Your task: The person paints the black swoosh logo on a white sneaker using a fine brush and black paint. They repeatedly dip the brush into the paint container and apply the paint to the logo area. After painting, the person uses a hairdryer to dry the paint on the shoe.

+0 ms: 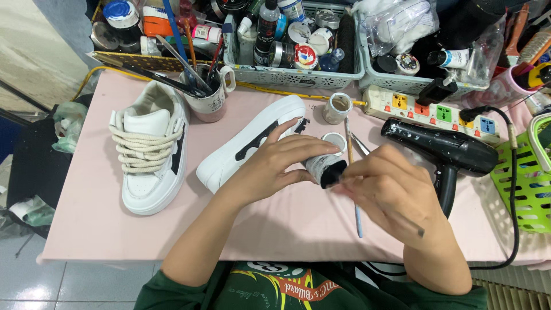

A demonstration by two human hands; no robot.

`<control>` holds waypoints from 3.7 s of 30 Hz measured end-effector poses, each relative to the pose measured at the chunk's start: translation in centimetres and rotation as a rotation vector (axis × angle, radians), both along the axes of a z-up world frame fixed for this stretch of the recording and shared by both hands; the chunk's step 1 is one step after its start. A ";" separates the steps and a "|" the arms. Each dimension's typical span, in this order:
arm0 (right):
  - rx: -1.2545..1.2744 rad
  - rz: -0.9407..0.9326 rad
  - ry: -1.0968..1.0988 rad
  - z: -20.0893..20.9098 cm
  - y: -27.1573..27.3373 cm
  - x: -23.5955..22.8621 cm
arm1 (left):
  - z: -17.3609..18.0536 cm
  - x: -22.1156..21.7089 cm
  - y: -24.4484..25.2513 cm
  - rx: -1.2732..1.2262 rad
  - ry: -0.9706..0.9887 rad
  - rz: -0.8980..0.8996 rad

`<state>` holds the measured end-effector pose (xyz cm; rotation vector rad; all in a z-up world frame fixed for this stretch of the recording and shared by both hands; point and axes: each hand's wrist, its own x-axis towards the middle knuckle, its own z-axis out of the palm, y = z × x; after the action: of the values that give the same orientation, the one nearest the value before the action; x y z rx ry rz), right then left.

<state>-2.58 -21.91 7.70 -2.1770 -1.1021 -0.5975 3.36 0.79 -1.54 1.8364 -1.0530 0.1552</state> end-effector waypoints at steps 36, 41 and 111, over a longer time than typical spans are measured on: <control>1.500 -0.158 0.679 -6.7 -8.8 1.5 | 1.4 -1.5 -0.7 0.038 0.050 0.210; 1.652 -0.147 0.832 -8.8 -9.1 1.4 | 1.7 -0.7 -1.0 -0.053 0.325 0.214; 0.631 -0.261 0.201 -15.1 7.0 -0.4 | -5.8 2.7 6.7 -0.417 1.286 -0.001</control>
<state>-2.95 -14.96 -7.38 -1.7753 -0.4377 -0.7069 6.02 7.50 -7.37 1.1494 -0.0766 -0.6827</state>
